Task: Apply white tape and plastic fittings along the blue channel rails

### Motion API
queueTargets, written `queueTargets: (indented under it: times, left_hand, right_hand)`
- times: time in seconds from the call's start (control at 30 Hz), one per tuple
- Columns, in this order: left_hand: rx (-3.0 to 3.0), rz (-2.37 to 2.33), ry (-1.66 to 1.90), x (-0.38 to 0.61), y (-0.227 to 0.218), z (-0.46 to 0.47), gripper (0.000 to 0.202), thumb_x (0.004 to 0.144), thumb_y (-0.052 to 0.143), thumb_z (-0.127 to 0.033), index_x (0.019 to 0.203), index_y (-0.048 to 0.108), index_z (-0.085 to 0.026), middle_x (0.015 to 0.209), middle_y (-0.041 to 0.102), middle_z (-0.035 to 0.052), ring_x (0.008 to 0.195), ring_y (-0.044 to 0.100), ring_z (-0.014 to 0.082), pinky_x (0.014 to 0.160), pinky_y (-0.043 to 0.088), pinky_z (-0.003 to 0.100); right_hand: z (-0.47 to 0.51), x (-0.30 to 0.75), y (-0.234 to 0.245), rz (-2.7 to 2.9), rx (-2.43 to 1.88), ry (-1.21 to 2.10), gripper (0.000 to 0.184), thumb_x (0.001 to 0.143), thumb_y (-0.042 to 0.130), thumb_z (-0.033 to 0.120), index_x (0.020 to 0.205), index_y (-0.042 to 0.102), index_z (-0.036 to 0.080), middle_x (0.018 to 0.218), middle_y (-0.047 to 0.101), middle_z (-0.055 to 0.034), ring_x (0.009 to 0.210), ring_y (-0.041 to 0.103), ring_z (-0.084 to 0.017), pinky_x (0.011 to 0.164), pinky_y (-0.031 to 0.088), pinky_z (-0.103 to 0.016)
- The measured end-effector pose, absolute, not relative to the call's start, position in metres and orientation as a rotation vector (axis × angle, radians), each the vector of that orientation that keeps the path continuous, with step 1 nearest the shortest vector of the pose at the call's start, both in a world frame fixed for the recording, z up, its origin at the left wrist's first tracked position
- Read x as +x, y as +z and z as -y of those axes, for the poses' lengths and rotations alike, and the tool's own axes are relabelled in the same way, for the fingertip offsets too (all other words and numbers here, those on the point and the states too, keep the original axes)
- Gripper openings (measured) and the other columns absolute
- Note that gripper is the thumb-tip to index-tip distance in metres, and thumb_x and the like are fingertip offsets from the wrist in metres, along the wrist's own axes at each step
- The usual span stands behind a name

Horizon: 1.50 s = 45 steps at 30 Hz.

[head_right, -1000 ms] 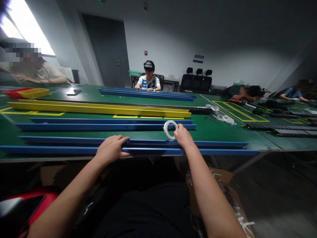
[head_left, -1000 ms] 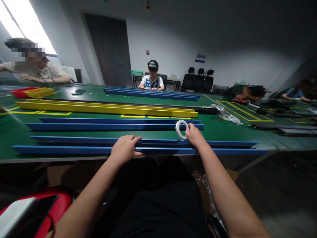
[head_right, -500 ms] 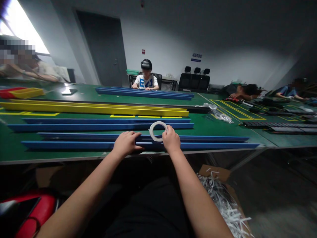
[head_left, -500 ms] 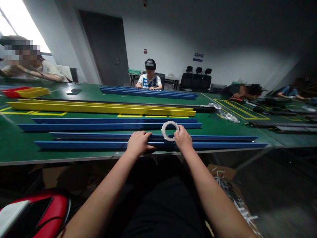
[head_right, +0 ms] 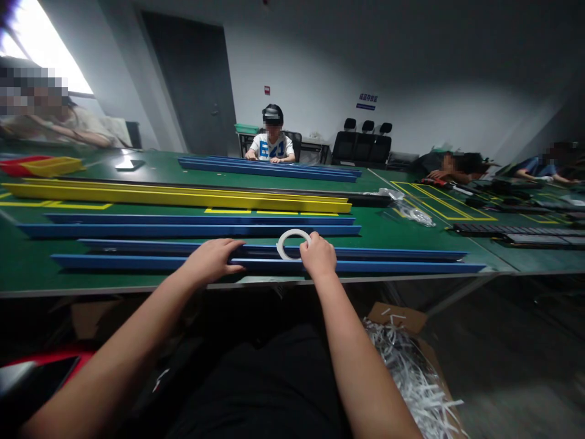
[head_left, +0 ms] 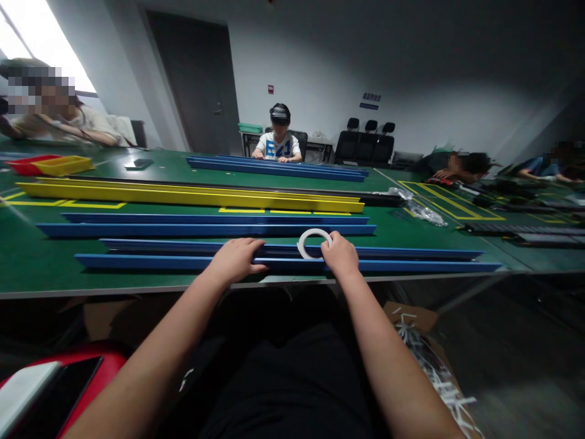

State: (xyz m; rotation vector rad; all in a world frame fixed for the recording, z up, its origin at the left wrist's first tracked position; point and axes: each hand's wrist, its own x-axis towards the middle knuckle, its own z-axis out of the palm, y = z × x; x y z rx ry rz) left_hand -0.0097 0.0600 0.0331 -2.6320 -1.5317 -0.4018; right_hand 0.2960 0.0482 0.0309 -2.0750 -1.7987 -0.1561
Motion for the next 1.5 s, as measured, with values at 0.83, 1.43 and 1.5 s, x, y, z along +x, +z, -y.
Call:
queueTargets:
  times: [0.83, 1.43, 1.5]
  left_hand:
    - [-2.503, 1.534, -0.558, 0.08, 0.024, -0.048, 0.076, 0.076, 0.042, -0.083, 0.109, 0.064, -0.019, 0.098, 0.068, 0.014, 0.098, 0.061, 0.0321, 0.088, 0.041, 0.044]
    - [-2.663, 1.48, -0.513, 0.016, 0.034, -0.052, 0.066, 0.079, 0.058, -0.067, 0.131, 0.057, -0.026, 0.122, 0.067, 0.0096, 0.11, 0.062, 0.0294, 0.094, 0.045, 0.039]
    - [-2.632, 1.527, -0.494, -0.034, 0.032, -0.054, 0.069, 0.078, 0.055, -0.07, 0.131, 0.058, -0.027, 0.125, 0.066, 0.0086, 0.111, 0.062, 0.0292, 0.095, 0.046, 0.038]
  right_hand:
    - [-0.046, 0.408, 0.026, 1.637, -2.186, -0.237, 0.045, 0.101, 0.027, 0.046, 0.106, 0.063, 0.018, 0.089, 0.071, -0.0111, 0.079, 0.063, -0.023, 0.063, 0.028, -0.029]
    - [-0.046, 0.247, 0.025, 1.808, -1.939, -0.323, 0.034, 0.102, 0.03, 0.038, 0.1, 0.056, 0.016, 0.083, 0.072, -0.0091, 0.074, 0.065, -0.021, 0.072, 0.036, -0.029]
    - [-0.045, 0.232, 0.019, 1.824, -1.86, -0.376, 0.033, 0.102, 0.032, 0.038, 0.097, 0.056, 0.016, 0.081, 0.071, -0.0088, 0.075, 0.064, -0.021, 0.073, 0.035, -0.03]
